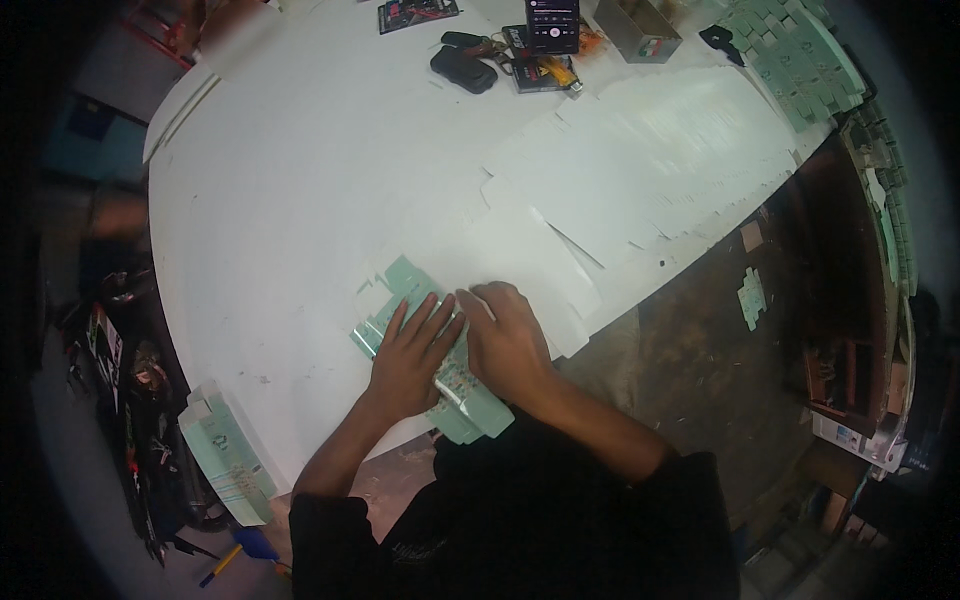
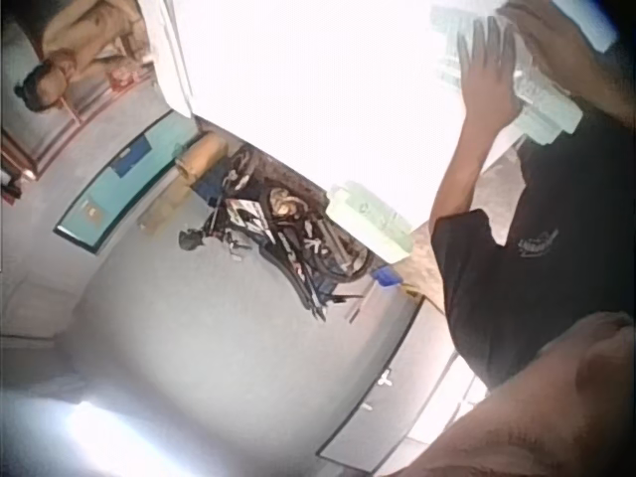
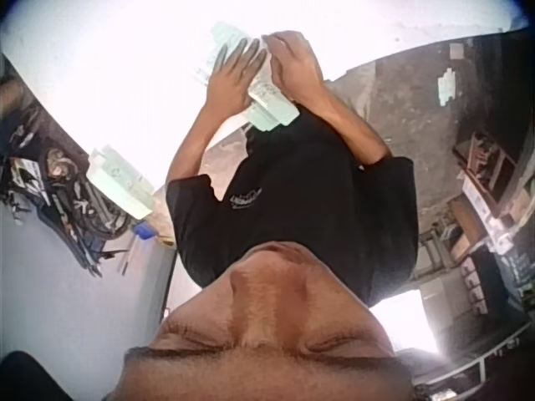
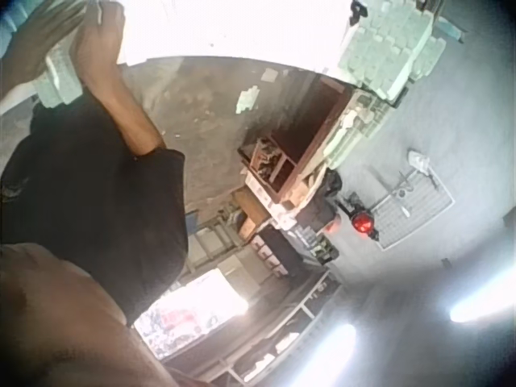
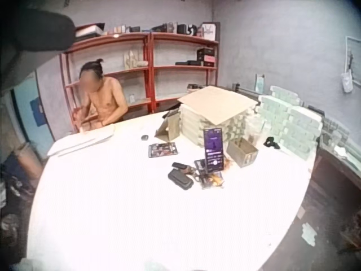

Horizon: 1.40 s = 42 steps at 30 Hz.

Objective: The person repeatedly picks up light green paper sheets from a table and stacks them into a neat pile. The person also briefly handles a plastic bag and a smartphone before resuming stacking.

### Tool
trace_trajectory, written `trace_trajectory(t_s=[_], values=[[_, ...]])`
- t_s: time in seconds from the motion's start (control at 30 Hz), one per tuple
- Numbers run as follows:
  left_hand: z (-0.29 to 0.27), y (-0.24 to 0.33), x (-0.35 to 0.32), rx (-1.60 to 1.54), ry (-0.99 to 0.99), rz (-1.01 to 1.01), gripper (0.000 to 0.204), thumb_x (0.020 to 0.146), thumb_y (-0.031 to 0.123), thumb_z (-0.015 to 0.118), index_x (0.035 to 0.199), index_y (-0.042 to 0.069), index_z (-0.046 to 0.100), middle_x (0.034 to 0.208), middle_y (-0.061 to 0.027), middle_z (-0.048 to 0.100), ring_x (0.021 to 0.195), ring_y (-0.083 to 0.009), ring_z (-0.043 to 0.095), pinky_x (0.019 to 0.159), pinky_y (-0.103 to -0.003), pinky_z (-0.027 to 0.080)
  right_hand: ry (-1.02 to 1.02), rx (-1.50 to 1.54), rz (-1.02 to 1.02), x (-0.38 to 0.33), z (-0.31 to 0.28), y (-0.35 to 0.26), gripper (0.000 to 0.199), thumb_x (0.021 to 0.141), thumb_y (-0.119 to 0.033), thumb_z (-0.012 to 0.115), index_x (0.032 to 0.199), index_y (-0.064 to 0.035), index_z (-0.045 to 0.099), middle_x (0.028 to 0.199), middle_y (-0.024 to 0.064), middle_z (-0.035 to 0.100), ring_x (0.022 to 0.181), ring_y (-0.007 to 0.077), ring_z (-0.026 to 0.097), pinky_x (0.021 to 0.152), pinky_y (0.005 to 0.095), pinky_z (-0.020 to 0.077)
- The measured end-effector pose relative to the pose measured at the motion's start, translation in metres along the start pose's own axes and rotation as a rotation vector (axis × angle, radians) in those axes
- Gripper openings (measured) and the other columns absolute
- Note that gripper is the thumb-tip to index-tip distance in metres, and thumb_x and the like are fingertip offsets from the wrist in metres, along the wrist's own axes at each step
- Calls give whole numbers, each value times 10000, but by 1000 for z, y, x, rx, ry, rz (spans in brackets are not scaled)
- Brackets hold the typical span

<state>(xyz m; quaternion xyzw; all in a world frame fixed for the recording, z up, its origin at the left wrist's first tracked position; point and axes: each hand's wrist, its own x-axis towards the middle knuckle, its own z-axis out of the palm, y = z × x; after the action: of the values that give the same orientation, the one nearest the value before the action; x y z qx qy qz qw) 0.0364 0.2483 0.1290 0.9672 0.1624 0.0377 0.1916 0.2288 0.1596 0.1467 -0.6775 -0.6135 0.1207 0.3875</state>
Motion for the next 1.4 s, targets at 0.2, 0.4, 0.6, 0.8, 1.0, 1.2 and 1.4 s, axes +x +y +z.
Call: trace_trajectory(t_s=[0.2, 0.4, 0.6, 0.8, 1.0, 1.2, 1.4], values=[[-36, 3, -41, -33, -253, -143, 1141, 645, 497, 887, 1571, 4, 437, 1715, -183, 294, 1607, -383, 211, 1267, -671, 124, -92, -229, 97, -16, 5, 0, 506, 935, -208, 737, 1312, 105, 611, 1427, 344, 515, 1424, 513, 453, 1204, 621, 337], [-9, -5, -59, -23, 48, -119, 824, 883, 518, 753, 1511, 31, 538, 1647, -166, 435, 1568, -410, 305, 1266, -626, 169, -210, 60, 269, -31, 9, 10, 619, 876, -299, 819, 1310, 92, 614, 1249, 274, 577, 1234, 452, 555, 1025, 579, 455], [-1, -3, -27, 3, 130, -130, 606, 937, 341, 716, 1465, 68, 599, 1604, -165, 495, 1538, -394, 371, 1253, -614, 223, -105, -465, -71, 6, 0, 19, 545, 925, -221, 759, 1329, 109, 599, 1005, 162, 552, 917, 318, 555, 728, 427, 475], [-2, 6, 2, 244, -122, -114, 846, 835, 368, 779, 1563, 75, 463, 1676, -214, 351, 1566, -488, 254, 1201, -771, 142, -332, 371, 399, 16, 5, 10, 384, 907, -33, 679, 1265, 69, 583, 861, 258, 676, 744, 422, 682, 674, 467, 547], [-21, 6, 24, -64, -97, 47, 1290, 530, 701, 901, 1589, 112, 459, 1707, -237, 276, 1580, -510, 187, 1183, -808, 98, 231, -442, 49, 32, -41, 82, 481, 929, -83, 708, 1391, -18, 592, 1097, 269, 702, 970, 439, 703, 808, 488, 578], [6, -7, 23, 93, 95, 111, 767, 926, 439, 741, 1559, 77, 502, 1603, -161, 499, 1535, -413, 374, 1239, -679, 207, 66, -147, 49, 12, -41, 64, 459, 841, 16, 692, 1295, -46, 677, 968, 165, 649, 844, 362, 640, 645, 463, 528], [3, 2, 24, -98, 196, -9, 548, 992, 216, 652, 1495, 15, 563, 1435, -135, 665, 1437, -359, 530, 1229, -549, 336, -4, -427, 82, 25, -20, 62, 404, 886, -124, 790, 1255, 5, 687, 1044, 188, 616, 1032, 354, 608, 865, 416, 506]])
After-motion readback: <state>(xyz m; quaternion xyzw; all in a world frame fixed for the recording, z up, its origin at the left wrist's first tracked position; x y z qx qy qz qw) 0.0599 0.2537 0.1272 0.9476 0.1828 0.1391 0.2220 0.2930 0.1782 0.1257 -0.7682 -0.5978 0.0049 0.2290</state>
